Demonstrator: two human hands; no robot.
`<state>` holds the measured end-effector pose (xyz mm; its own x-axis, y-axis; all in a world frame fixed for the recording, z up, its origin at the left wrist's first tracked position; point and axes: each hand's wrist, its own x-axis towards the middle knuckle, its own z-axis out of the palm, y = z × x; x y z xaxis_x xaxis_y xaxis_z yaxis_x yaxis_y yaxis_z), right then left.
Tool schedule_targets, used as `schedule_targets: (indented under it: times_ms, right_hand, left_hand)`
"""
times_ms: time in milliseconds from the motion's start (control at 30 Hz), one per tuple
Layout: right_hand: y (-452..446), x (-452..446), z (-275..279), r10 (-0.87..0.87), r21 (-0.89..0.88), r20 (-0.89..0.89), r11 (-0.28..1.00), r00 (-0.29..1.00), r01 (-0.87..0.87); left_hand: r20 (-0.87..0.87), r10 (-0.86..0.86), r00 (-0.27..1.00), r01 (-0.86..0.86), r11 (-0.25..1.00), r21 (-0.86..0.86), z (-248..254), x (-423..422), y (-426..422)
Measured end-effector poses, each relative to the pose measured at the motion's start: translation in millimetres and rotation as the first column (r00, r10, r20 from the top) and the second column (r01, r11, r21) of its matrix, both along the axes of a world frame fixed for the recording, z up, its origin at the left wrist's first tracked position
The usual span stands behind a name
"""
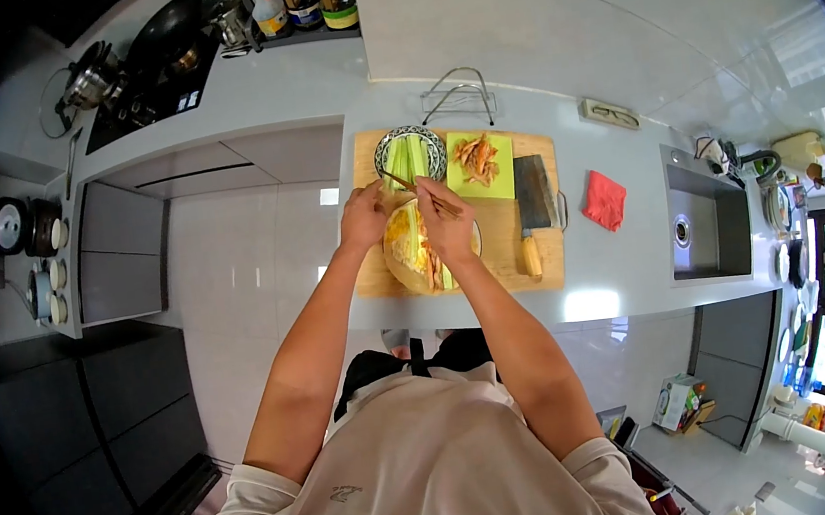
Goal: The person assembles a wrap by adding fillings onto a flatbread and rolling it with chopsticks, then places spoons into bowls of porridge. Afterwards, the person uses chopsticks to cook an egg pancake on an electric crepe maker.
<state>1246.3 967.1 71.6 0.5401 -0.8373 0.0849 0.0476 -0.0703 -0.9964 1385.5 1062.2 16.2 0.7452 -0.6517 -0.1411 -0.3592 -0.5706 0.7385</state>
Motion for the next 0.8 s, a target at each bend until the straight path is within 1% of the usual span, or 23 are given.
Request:
schedule_targets:
  times_ms: [67,200,267,300,367,467,500,567,700,800]
  right_hand:
    - [6,-9,1,-0.014,-0.026,0.003,1.0,1.0,0.014]
    - [24,-38,-5,-0.039,-0.049,-0.013,0.998,0.999,0.039]
    - [37,-59,-5,-0.046,-0.125,-0.029,0.991,0.999,0.042]
    - [44,-69,-4,-0.049,-0.165,-0.035,0.985,0.998,0.043]
    - [61,-93,0,-0.073,-0.212,-0.049,0.975,0.996,0.061]
    - [88,-122,5,-0.118,-0.26,-0.084,0.961,0.989,0.093]
    - [97,-132,5,-0.135,-0.272,-0.101,0.957,0.986,0.103]
    - [112,-149,-5,-0.126,-0.282,-0.078,0.954,0.989,0.099]
    - [131,-172,-2,-0.131,-0.316,-0.088,0.944,0.987,0.098]
    - [141,-180,-1,-0.143,-0.338,-0.085,0.935,0.986,0.106]
  left_hand:
    - [-0.008,0.013,1.0,-0.013,1.0,-0.027,-1,-8,4]
    - [0.018,-0.02,1.0,0.02,0.999,-0.026,9,-25,18]
    - [0.013,-0.035,0.999,0.036,0.999,-0.028,18,-39,30]
    - [0.017,-0.05,0.999,0.051,0.997,-0.055,18,-45,35]
    - [0.025,-0.08,0.996,0.082,0.991,-0.106,12,-58,49]
    - [0.083,-0.125,0.989,0.137,0.978,-0.155,3,-78,67]
    - [0.075,-0.145,0.987,0.154,0.977,-0.15,0,-83,72]
    - [0.07,-0.196,0.978,0.203,0.973,-0.112,-5,-90,79]
    - [0.077,-0.264,0.961,0.269,0.961,-0.057,-7,-101,85]
    - [0.146,-0.247,0.958,0.252,0.968,-0.018,1,-109,88]
